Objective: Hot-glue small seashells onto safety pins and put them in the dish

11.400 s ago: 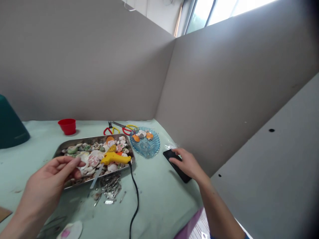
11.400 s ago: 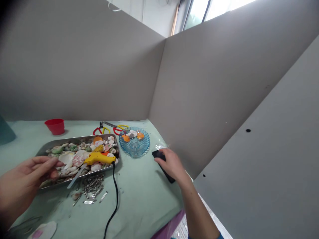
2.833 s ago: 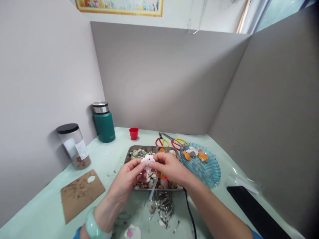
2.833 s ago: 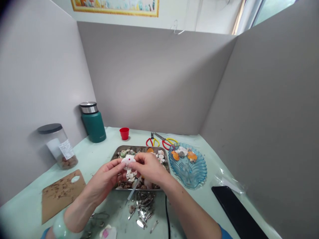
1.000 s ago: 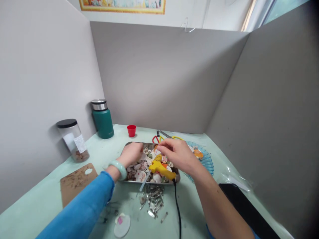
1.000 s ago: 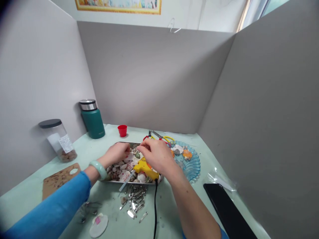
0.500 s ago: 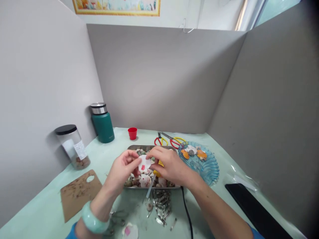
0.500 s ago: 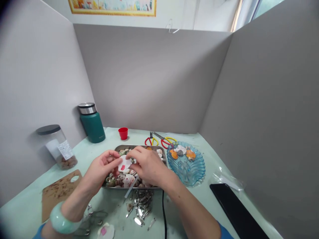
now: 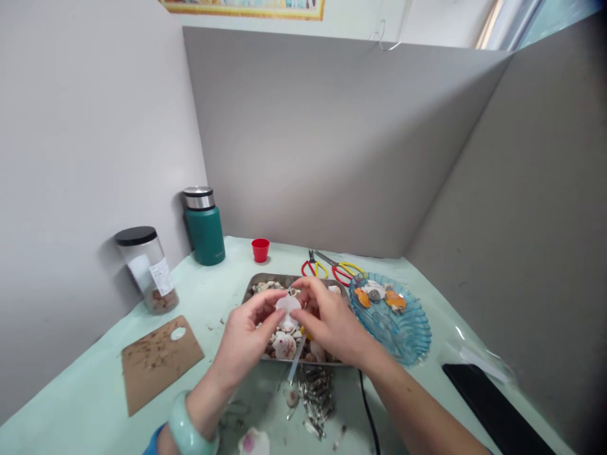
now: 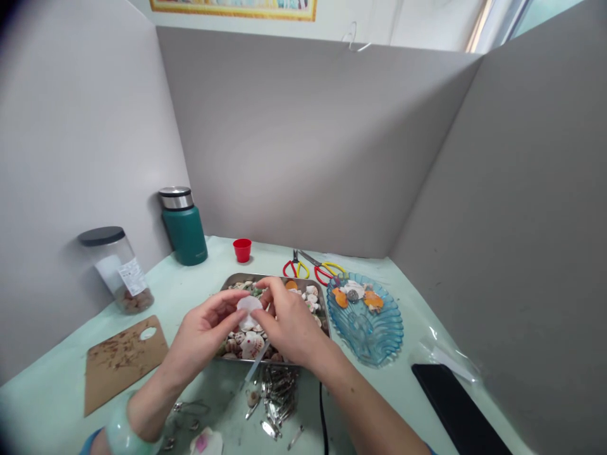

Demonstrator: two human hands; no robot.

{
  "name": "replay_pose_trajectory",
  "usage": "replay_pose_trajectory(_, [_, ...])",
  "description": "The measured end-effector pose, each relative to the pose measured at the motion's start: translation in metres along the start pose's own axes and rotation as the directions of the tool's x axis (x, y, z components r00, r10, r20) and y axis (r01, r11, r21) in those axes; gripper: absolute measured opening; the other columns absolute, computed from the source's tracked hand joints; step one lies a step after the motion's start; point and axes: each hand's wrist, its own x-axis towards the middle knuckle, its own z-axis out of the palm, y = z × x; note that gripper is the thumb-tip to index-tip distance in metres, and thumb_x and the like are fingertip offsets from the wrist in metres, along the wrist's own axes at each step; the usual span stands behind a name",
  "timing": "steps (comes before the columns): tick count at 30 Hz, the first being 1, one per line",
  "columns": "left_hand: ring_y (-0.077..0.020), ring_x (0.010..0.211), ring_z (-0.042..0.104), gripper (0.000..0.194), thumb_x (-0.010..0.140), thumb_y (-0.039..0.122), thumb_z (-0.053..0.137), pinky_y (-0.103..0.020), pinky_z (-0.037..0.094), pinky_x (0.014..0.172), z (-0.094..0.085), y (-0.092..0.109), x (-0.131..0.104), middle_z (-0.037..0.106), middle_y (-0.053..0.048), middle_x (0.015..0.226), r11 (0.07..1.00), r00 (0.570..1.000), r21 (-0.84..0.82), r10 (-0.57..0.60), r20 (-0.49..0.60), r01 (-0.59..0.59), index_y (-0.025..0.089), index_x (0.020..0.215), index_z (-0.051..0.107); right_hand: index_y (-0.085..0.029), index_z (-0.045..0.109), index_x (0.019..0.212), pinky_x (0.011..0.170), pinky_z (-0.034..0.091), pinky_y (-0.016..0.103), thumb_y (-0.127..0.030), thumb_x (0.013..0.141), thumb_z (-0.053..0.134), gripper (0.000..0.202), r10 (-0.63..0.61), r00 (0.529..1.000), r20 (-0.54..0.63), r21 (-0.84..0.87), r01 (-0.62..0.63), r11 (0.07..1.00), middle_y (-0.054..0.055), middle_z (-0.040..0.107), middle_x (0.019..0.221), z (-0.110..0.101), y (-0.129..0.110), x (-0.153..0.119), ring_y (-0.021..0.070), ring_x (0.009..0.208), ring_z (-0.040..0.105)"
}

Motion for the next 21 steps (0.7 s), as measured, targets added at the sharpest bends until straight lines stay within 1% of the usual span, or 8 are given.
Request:
replay_pose_trajectory(3, [-0.0191, 0.087, 0.061, 0.033, 0.071, 0.027, 0.065, -0.028, 0.047, 0.074, 0.002, 0.001, -0.001, 0.067, -0.006, 0.096, 0.993, 0.999, -0.104, -0.051, -0.017, 0.049, 0.021, 0.103, 0.062, -0.018, 0.053, 0.084, 0.053, 0.038, 0.022, -0.02, 0.08, 0.05, 0.005, 0.152, 0.987, -0.051, 0.042, -0.15, 0.988, -0.002, 0.059, 0.067, 0.006, 0.0, 0.002, 0.0115, 0.057, 0.054])
replay_pose_trajectory(4, [-0.0189, 0.086, 0.061, 0.034, 0.07, 0.028, 0.066, -0.027, 0.048, 0.072, 0.002, 0.001, 0.0, 0.067, -0.006, 0.095, 0.988, 0.996, -0.13, -0.081, -0.019, 0.078, 0.02, 0.103, 0.062, -0.018, 0.051, 0.079, 0.052, 0.038, 0.022, -0.02, 0.08, 0.049, 0.003, 0.193, 0.979, -0.068, 0.066, -0.189, 0.98, -0.002, 0.059, 0.065, 0.008, 0.0, 0.002, 0.0111, 0.055, 0.054])
replay_pose_trajectory(6, [-0.0173, 0.078, 0.061, 0.031, 0.07, 0.03, 0.067, -0.025, 0.048, 0.065, 0.003, 0.0, 0.001, 0.068, -0.007, 0.09, 0.981, 0.99, -0.136, -0.14, -0.007, 0.138, 0.017, 0.097, 0.063, -0.019, 0.049, 0.077, 0.05, 0.038, 0.021, -0.021, 0.08, 0.048, 0.004, 0.239, 0.967, -0.085, 0.111, -0.229, 0.967, -0.002, 0.059, 0.063, 0.011, 0.0, 0.002, 0.0108, 0.053, 0.055])
replay_pose_trajectory(8, [-0.015, 0.067, 0.059, 0.026, 0.07, 0.032, 0.066, -0.024, 0.047, 0.059, 0.004, -0.002, 0.001, 0.067, -0.005, 0.078, 0.977, 0.985, -0.123, -0.173, 0.009, 0.173, 0.015, 0.09, 0.064, -0.02, 0.047, 0.076, 0.051, 0.038, 0.021, -0.021, 0.08, 0.048, 0.003, 0.234, 0.967, -0.099, 0.104, -0.224, 0.969, -0.003, 0.059, 0.063, 0.015, 0.0, 0.001, 0.0113, 0.054, 0.056])
replay_pose_trajectory(11, [-0.0136, 0.059, 0.055, 0.023, 0.07, 0.033, 0.066, -0.023, 0.046, 0.053, 0.007, -0.003, 0.0, 0.063, -0.002, 0.064, 0.967, 0.978, -0.155, -0.206, -0.011, 0.202, 0.015, 0.083, 0.063, -0.02, 0.046, 0.073, 0.052, 0.036, 0.022, -0.02, 0.078, 0.049, 0.006, 0.201, 0.97, -0.139, 0.012, -0.202, 0.979, -0.002, 0.058, 0.064, 0.022, -0.001, -0.001, 0.0123, 0.057, 0.054])
replay_pose_trajectory(14, [-0.0136, 0.061, 0.057, 0.022, 0.067, 0.032, 0.068, -0.023, 0.046, 0.055, 0.01, -0.004, -0.002, 0.065, -0.003, 0.07, 0.951, 0.972, -0.221, -0.23, -0.041, 0.216, 0.015, 0.08, 0.062, -0.02, 0.045, 0.069, 0.052, 0.035, 0.023, -0.019, 0.078, 0.05, 0.009, 0.164, 0.966, -0.197, -0.075, -0.182, 0.98, -0.001, 0.057, 0.065, 0.029, -0.002, -0.003, 0.0135, 0.059, 0.052])
replay_pose_trajectory(16, [-0.0138, 0.063, 0.058, 0.021, 0.066, 0.03, 0.069, -0.024, 0.047, 0.059, 0.011, -0.006, -0.002, 0.065, -0.003, 0.074, 0.942, 0.97, -0.258, -0.236, -0.051, 0.215, 0.015, 0.079, 0.062, -0.02, 0.046, 0.07, 0.054, 0.036, 0.024, -0.02, 0.079, 0.049, 0.009, 0.146, 0.967, -0.208, -0.091, -0.168, 0.982, 0.001, 0.057, 0.067, 0.033, -0.003, -0.004, 0.0143, 0.061, 0.052])
replay_pose_trajectory(21, [-0.0146, 0.068, 0.06, 0.02, 0.066, 0.025, 0.068, -0.026, 0.046, 0.066, 0.009, -0.009, -0.001, 0.064, -0.002, 0.074, 0.901, 0.964, -0.375, -0.257, -0.062, 0.216, 0.015, 0.082, 0.062, -0.019, 0.05, 0.079, 0.062, 0.039, 0.026, -0.021, 0.084, 0.047, 0.006, 0.076, 0.989, -0.126, -0.071, -0.086, 0.994, 0.003, 0.06, 0.076, 0.036, -0.009, -0.01, 0.0162, 0.07, 0.055])
